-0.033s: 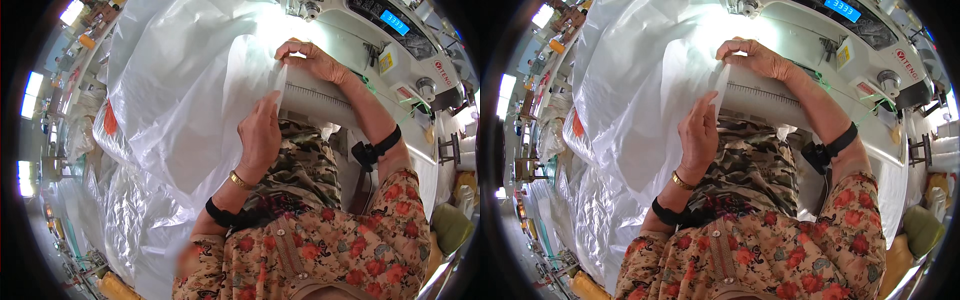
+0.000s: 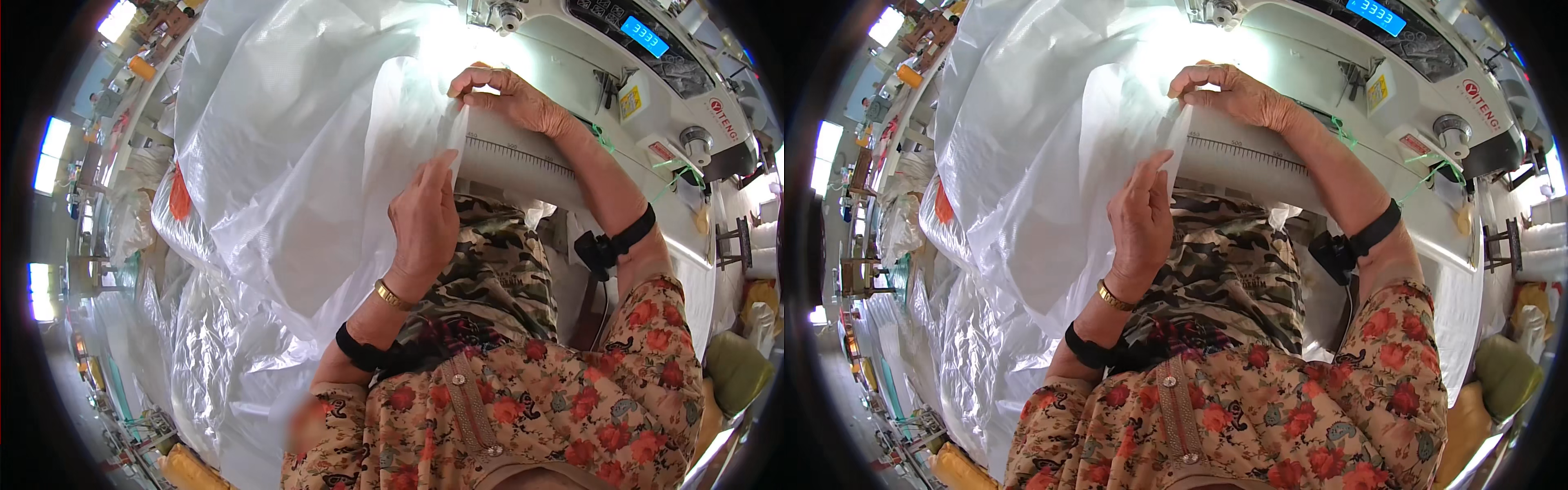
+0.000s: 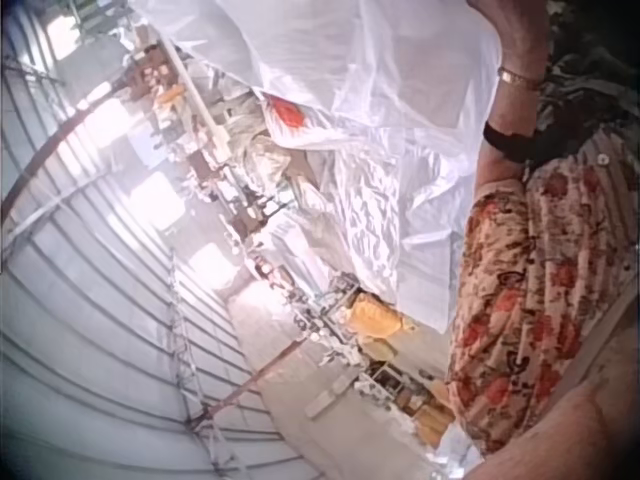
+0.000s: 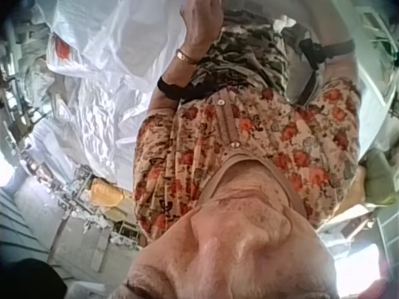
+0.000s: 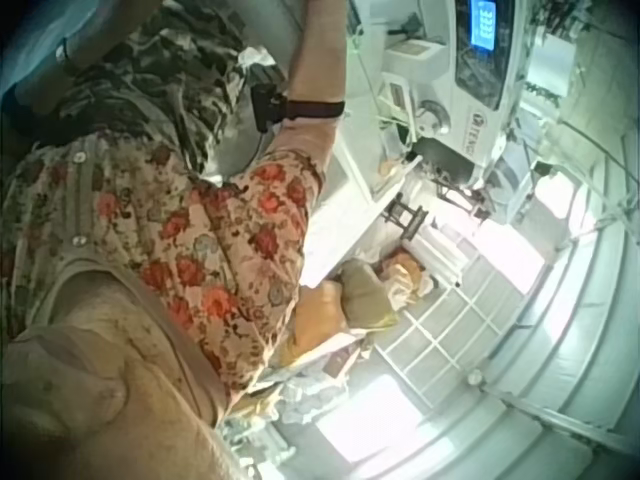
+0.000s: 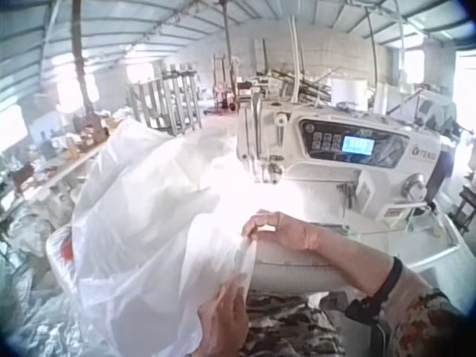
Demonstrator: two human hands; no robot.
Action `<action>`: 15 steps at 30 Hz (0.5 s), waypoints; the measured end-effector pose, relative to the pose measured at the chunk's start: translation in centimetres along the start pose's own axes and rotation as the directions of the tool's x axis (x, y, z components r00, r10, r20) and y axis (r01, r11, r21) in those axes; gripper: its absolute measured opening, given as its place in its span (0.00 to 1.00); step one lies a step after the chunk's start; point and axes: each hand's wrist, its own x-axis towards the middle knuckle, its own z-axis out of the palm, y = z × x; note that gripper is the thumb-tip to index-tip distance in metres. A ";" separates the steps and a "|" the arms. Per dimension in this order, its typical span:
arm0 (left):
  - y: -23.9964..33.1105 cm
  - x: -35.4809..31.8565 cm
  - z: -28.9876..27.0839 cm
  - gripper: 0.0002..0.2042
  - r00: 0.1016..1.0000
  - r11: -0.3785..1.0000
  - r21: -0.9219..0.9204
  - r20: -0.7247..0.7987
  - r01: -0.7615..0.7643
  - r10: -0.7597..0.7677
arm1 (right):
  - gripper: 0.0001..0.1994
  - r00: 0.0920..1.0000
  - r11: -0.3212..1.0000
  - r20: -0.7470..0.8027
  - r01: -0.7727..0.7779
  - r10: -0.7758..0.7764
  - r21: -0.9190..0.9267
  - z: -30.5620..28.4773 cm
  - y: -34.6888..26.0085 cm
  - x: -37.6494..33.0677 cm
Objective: The person is using an industrial sewing machine to sew seams on large white plastic or synthetic fabric sheets.
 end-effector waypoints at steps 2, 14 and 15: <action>0.3 0.1 -0.1 0.15 1.000 0.999 -0.048 -0.004 -0.012 0.012 | 0.09 0.998 0.995 0.063 -0.033 0.027 0.095 -0.2 0.1 0.0; 0.6 0.8 -0.2 0.11 0.999 0.998 0.043 0.027 0.041 -0.043 | 0.12 0.996 0.996 0.010 -0.083 0.084 -0.026 0.3 0.5 -0.3; 0.6 0.9 -0.1 0.09 0.999 0.998 0.050 0.020 0.036 -0.037 | 0.12 0.996 0.996 0.010 -0.083 0.083 -0.027 0.4 0.3 -0.3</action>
